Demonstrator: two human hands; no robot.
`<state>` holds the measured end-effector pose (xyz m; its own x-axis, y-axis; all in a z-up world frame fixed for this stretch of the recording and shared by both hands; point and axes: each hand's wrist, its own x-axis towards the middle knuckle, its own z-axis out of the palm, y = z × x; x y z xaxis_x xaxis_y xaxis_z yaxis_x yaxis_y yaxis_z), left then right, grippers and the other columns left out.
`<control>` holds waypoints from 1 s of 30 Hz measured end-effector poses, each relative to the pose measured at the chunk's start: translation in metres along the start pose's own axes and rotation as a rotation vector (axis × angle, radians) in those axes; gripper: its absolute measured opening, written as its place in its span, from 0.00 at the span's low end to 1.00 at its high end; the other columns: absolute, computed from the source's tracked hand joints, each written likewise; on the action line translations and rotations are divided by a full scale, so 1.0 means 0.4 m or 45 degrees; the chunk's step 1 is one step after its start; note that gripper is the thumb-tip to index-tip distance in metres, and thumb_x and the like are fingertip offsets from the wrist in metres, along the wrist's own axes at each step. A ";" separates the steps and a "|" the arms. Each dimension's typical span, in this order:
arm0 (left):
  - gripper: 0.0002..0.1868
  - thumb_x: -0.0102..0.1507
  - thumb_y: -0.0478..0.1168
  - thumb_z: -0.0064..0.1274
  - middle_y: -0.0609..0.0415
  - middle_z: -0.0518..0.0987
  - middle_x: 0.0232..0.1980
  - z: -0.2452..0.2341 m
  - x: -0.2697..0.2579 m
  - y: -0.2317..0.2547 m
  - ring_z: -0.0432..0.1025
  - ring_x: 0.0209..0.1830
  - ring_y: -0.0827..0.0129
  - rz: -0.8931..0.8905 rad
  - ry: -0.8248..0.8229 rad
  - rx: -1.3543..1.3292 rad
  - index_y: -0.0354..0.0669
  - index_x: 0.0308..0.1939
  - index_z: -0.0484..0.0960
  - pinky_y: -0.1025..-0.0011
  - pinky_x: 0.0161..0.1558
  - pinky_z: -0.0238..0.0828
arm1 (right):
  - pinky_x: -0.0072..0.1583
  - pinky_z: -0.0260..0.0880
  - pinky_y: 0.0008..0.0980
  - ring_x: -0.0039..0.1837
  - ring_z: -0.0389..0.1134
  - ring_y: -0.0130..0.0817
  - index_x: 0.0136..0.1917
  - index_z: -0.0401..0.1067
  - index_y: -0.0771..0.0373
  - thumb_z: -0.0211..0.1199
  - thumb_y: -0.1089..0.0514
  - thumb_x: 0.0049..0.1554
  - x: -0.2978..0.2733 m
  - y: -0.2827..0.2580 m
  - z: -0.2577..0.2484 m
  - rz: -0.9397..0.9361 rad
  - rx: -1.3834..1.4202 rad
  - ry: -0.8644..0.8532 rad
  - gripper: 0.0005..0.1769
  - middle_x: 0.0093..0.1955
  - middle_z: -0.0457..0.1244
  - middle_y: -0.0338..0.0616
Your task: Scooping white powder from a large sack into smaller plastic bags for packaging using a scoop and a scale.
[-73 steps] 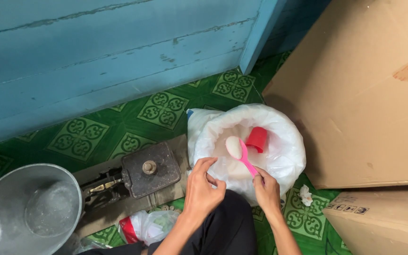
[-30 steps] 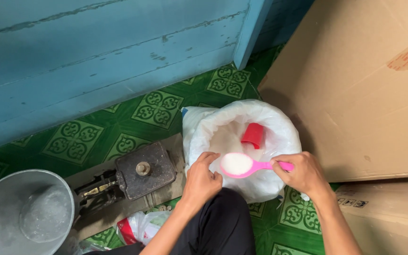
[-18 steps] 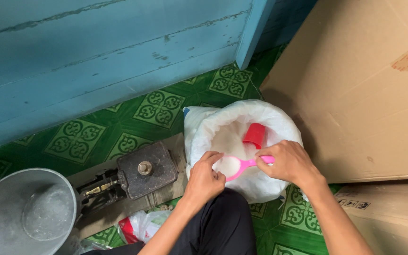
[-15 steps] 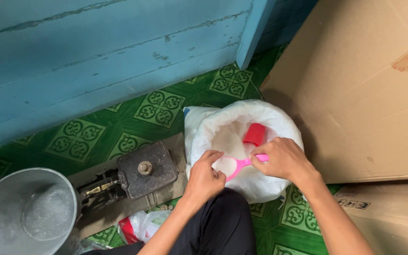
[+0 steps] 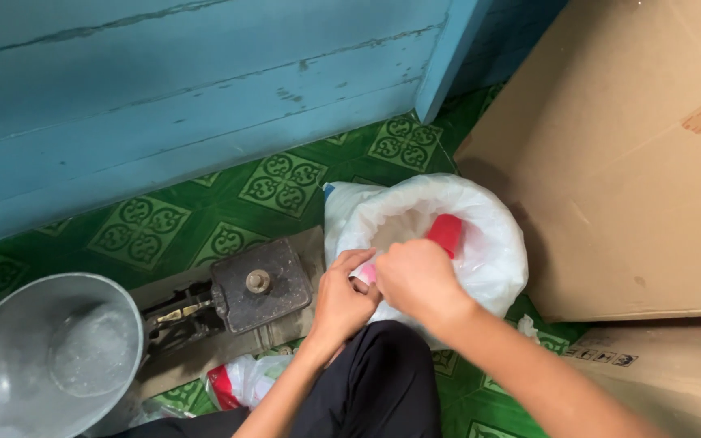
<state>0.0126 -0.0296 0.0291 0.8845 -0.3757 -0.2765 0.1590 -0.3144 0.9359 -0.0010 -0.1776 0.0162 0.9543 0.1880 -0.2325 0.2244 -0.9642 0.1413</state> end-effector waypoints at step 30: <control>0.28 0.50 0.32 0.45 0.64 0.76 0.60 -0.109 -0.107 -0.016 0.62 0.14 0.77 0.091 0.098 0.242 0.48 0.54 0.81 0.75 0.36 0.70 | 0.53 0.73 0.36 0.60 0.69 0.42 0.55 0.74 0.53 0.52 0.58 0.56 -0.036 0.067 0.212 0.952 0.317 -0.716 0.15 0.57 0.67 0.43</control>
<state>-0.0073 0.0267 0.0445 0.9225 -0.3380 -0.1865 0.0154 -0.4505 0.8926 -0.0256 -0.2219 -0.0583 0.5847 -0.5449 -0.6010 -0.5125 -0.8224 0.2470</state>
